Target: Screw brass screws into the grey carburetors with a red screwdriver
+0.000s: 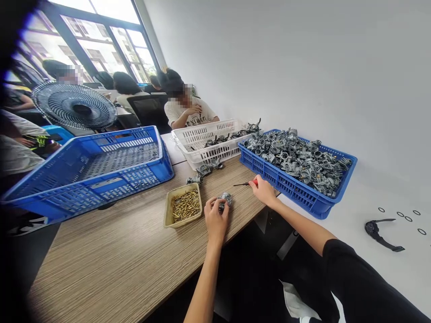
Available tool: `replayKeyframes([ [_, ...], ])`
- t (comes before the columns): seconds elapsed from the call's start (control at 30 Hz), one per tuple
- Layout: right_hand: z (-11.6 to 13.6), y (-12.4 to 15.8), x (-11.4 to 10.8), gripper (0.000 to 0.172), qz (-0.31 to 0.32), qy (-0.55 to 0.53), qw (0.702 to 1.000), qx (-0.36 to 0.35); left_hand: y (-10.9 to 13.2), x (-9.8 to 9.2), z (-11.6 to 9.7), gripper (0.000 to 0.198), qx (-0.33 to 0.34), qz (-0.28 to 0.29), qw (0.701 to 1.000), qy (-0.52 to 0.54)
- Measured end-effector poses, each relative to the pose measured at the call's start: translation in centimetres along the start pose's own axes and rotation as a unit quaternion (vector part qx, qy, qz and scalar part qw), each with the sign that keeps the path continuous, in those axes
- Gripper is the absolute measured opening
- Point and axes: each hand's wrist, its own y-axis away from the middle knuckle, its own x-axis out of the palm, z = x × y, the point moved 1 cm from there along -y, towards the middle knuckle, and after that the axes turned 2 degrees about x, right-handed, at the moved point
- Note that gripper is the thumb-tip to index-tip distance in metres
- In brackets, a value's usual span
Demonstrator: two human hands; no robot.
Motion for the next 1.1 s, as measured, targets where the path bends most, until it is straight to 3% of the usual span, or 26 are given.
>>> replayKeyframes([
  [0.23,-0.1,-1.4,4.2,0.028,0.031,0.035,0.998,-0.046,0.0,-0.2,-0.2,0.015,0.007,0.0,1.0,-0.015],
  [0.5,2.2,-1.3,5.8,0.025,0.018,0.027,0.994,-0.102,-0.1,-0.6,-0.5,0.022,-0.012,-0.1,0.995,0.007],
  [0.6,3.5,-0.1,5.9,0.031,0.018,-0.065,0.978,-0.2,0.0,-0.7,-0.4,0.022,-0.021,-0.11,0.993,0.043],
  [0.73,5.4,1.6,6.2,0.052,0.072,-0.178,0.917,-0.35,-0.1,-0.9,-0.6,0.019,-0.024,-0.132,0.989,0.064],
  [0.8,6.2,2.0,6.4,0.059,0.098,-0.172,0.913,-0.357,-0.1,-1.2,-0.7,0.018,-0.02,-0.147,0.987,0.058],
  [0.97,7.2,1.9,7.0,0.053,0.131,-0.118,0.919,-0.353,-0.2,-1.8,-0.2,0.02,-0.039,-0.184,0.981,0.051],
  [1.1,7.4,1.7,7.6,0.066,0.125,-0.057,0.923,-0.359,-0.2,-2.1,0.3,0.021,-0.079,-0.202,0.974,0.066],
])
